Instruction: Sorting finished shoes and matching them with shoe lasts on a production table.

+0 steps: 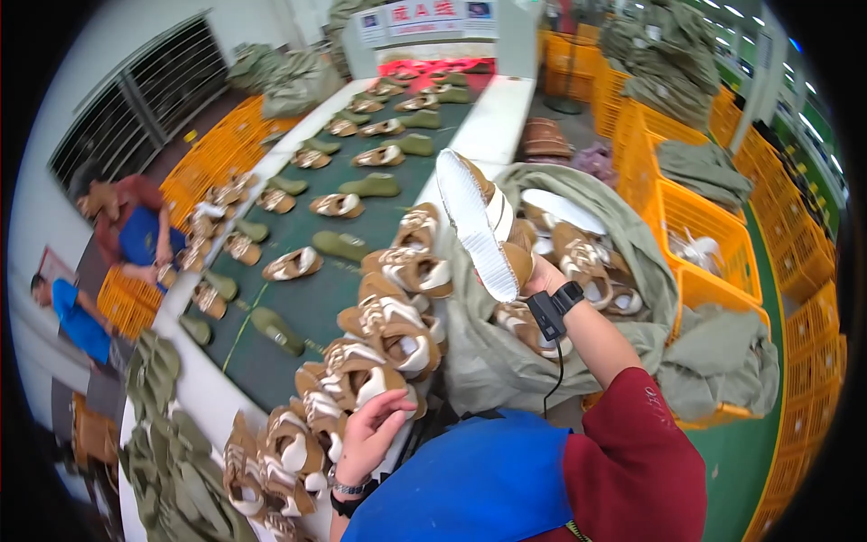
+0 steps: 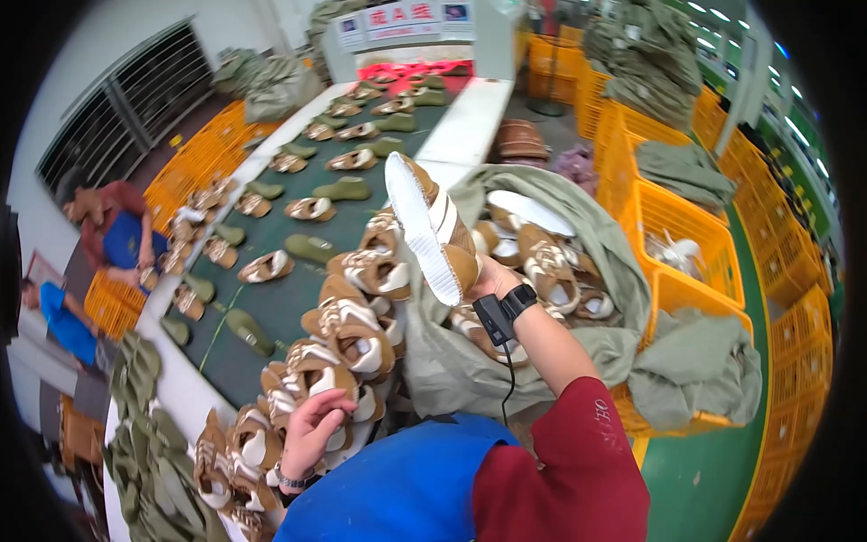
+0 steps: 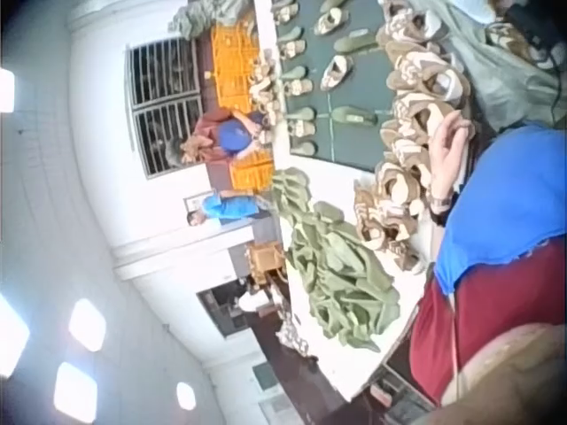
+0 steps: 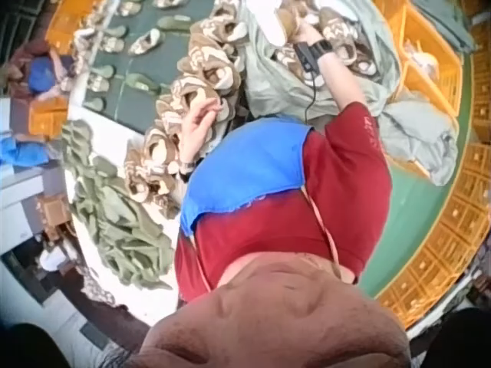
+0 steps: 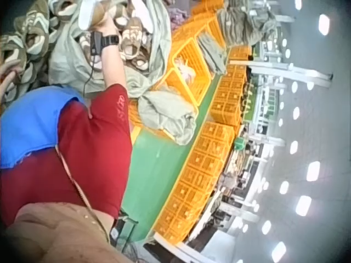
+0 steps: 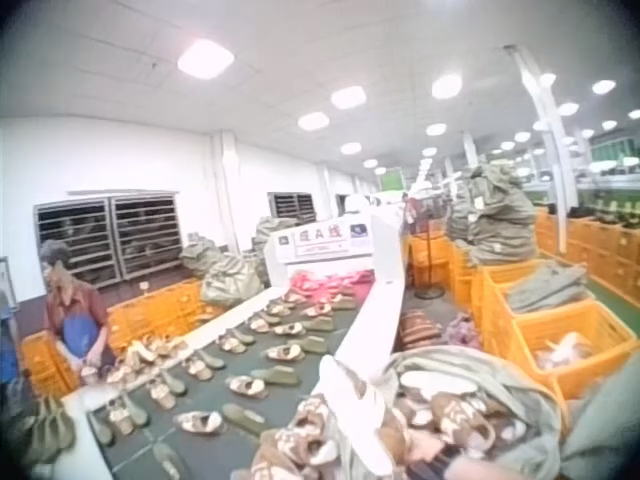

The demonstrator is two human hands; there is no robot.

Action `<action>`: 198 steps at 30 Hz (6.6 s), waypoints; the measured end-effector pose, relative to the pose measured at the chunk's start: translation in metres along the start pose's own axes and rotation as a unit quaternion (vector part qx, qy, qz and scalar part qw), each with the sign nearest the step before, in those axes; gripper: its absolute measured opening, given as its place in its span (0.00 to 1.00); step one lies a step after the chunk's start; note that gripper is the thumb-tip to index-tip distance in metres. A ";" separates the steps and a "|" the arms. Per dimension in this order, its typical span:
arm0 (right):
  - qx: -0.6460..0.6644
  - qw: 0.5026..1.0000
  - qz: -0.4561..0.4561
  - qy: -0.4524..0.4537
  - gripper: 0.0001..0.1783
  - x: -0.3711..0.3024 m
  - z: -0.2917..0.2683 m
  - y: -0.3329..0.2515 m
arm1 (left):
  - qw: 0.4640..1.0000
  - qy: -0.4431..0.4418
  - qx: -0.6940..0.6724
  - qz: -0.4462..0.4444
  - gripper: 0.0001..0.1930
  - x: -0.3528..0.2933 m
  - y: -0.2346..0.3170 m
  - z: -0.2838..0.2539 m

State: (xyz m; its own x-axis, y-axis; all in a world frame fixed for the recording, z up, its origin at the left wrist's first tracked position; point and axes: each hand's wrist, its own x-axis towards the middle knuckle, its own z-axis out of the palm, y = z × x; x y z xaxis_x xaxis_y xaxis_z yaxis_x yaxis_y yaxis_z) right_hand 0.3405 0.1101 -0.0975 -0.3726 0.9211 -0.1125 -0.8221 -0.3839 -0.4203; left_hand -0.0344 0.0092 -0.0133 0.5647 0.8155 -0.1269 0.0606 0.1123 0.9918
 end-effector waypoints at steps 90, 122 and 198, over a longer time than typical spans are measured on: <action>-0.896 0.363 -0.072 0.245 0.49 -0.202 -0.011 0.129 | 0.745 -0.183 0.607 0.207 0.18 0.075 -0.113 0.085; -0.781 0.519 0.303 0.169 0.28 -0.176 -0.047 0.202 | 0.875 -0.243 0.402 -0.118 0.19 0.113 -0.212 0.064; -0.288 0.836 -0.163 0.437 0.17 -0.194 0.002 -0.051 | 0.920 -0.174 -0.334 -0.107 0.37 0.131 -0.089 0.087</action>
State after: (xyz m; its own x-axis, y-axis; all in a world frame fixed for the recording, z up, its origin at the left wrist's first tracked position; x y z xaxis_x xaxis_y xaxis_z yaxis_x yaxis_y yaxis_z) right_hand 0.4532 -0.0490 -0.0523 0.4947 0.7626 -0.4167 -0.3814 -0.2404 -0.8926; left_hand 0.1060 0.0569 -0.1172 0.8357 0.5151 -0.1906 -0.2526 0.6686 0.6994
